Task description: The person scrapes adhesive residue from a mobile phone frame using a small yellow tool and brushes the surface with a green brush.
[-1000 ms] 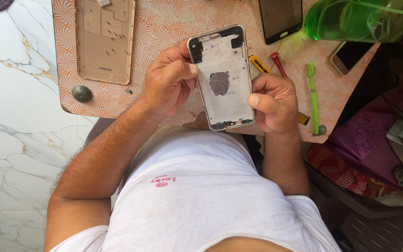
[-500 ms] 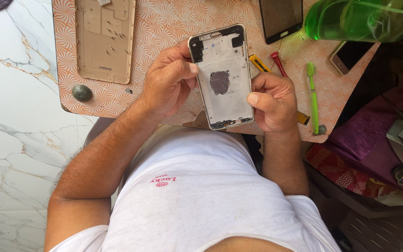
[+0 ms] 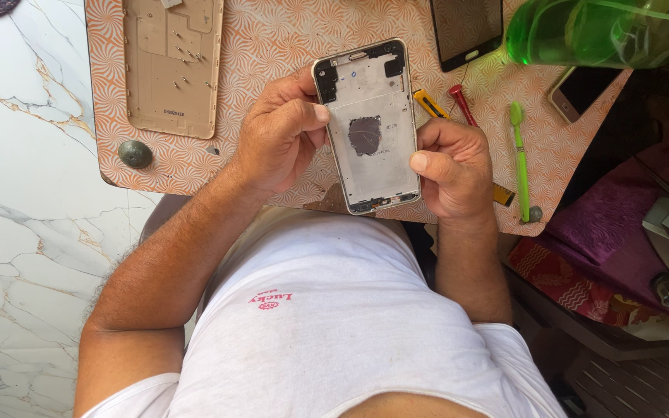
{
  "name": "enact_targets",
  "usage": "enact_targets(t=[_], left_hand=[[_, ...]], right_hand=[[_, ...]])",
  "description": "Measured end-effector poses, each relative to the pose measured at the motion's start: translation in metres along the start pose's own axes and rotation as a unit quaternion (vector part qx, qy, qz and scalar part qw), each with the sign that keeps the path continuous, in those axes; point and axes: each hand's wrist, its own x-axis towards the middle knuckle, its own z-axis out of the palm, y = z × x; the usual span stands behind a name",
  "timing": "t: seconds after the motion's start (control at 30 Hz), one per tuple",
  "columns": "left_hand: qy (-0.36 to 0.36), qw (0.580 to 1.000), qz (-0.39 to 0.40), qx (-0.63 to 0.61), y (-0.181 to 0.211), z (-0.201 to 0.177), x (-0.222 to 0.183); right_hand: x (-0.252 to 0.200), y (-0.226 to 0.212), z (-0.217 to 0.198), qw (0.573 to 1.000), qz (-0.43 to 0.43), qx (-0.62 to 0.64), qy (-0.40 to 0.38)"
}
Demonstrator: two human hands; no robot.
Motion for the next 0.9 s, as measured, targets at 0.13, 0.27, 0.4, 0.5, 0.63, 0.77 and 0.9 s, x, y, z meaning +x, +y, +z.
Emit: enact_targets(t=[0.13, 0.27, 0.4, 0.5, 0.63, 0.77, 0.9], left_hand=[[0.001, 1.000, 0.001, -0.001, -0.0003, -0.0003, -0.0004], [-0.009, 1.000, 0.000, -0.012, 0.0001, -0.0005, -0.0002], [-0.001, 1.000, -0.001, -0.011, 0.0000, 0.0006, -0.0007], [0.000, 1.000, -0.001, -0.010, 0.0000, 0.0008, -0.0001], [0.000, 1.000, -0.002, 0.002, -0.0001, 0.0005, -0.0007], [0.005, 1.000, -0.003, 0.004, 0.0006, 0.0021, -0.0001], [0.001, 1.000, -0.003, 0.008, 0.0022, 0.0030, -0.0006]], right_hand=[[0.0002, 0.0013, -0.0022, 1.000, -0.002, -0.002, -0.002], [0.0001, 0.0003, -0.0013, 1.000, 0.004, 0.004, -0.004], [0.0003, -0.0015, 0.0026, 1.000, 0.009, 0.020, -0.005], [0.0007, -0.0027, 0.0040, 0.999, 0.011, 0.032, -0.010], [0.0004, -0.0013, 0.0033, 0.999, 0.011, 0.032, -0.011], [0.0004, 0.0001, 0.0023, 0.999, 0.005, 0.034, -0.009], [0.0002, 0.0006, 0.0009, 1.000, 0.009, 0.029, -0.005]])
